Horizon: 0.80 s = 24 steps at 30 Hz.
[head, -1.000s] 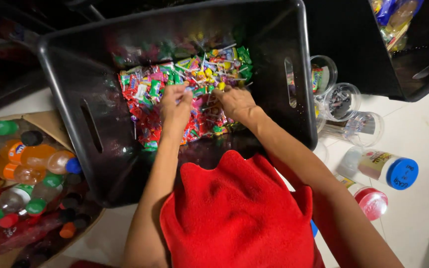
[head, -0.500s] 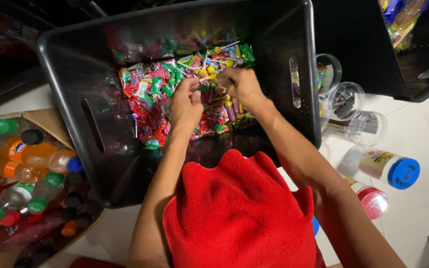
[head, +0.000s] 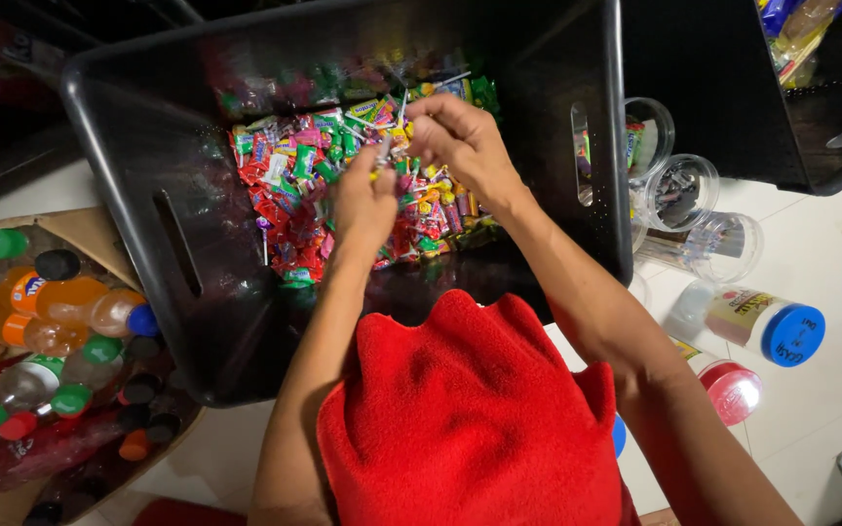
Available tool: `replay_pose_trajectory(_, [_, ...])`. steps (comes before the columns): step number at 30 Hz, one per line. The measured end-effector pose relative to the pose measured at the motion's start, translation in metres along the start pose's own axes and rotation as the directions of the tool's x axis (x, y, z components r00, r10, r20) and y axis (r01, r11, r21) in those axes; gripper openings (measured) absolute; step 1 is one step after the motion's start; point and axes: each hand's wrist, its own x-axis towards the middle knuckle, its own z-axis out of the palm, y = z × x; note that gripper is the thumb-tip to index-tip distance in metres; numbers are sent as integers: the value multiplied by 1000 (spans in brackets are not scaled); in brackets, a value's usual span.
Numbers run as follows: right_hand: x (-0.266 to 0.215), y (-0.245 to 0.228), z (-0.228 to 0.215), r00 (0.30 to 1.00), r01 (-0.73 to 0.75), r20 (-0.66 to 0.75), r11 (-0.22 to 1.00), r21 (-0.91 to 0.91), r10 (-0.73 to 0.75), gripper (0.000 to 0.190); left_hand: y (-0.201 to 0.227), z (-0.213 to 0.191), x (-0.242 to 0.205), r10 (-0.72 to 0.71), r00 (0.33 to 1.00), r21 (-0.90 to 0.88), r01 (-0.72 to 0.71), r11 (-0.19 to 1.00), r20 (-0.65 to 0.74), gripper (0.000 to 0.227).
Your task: The person sorts a large pile of assorted wrapped candies and lollipops from a black bin into several small clear plastic containers. They pick up candies by hand, separate them by type, and place them into the containers on the floor.
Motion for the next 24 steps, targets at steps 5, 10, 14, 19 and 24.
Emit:
replay_pose_trajectory(5, [-2, 69, -13, 960, 267, 138, 643, -718, -244, 17, -41, 10, 14, 18, 976, -321, -89, 943, -218, 13])
replay_pose_trajectory(10, [-11, 45, 15, 903, 366, 429, 459, -809, 36, 62, -20, -2, 9, -260, 965, -651, 190, 735, -12, 8])
replay_pose_trajectory(14, [-8, 72, 6, 896, 318, 424, 478, -819, 130, 65, -23, 1, 10, -246, 969, -668, 175, 723, -13, 9])
replay_pose_trajectory(19, [-6, 84, -2, 889, 366, 454, 502, -784, 61, 65, -27, 4, 12, -244, 969, -670, 197, 716, 25, 10])
replay_pose_trajectory(24, [-1, 72, -10, 956, 274, 281, 598, -753, -85, 49, -26, 4, 11, -232, 973, -639, 184, 747, 8, 9])
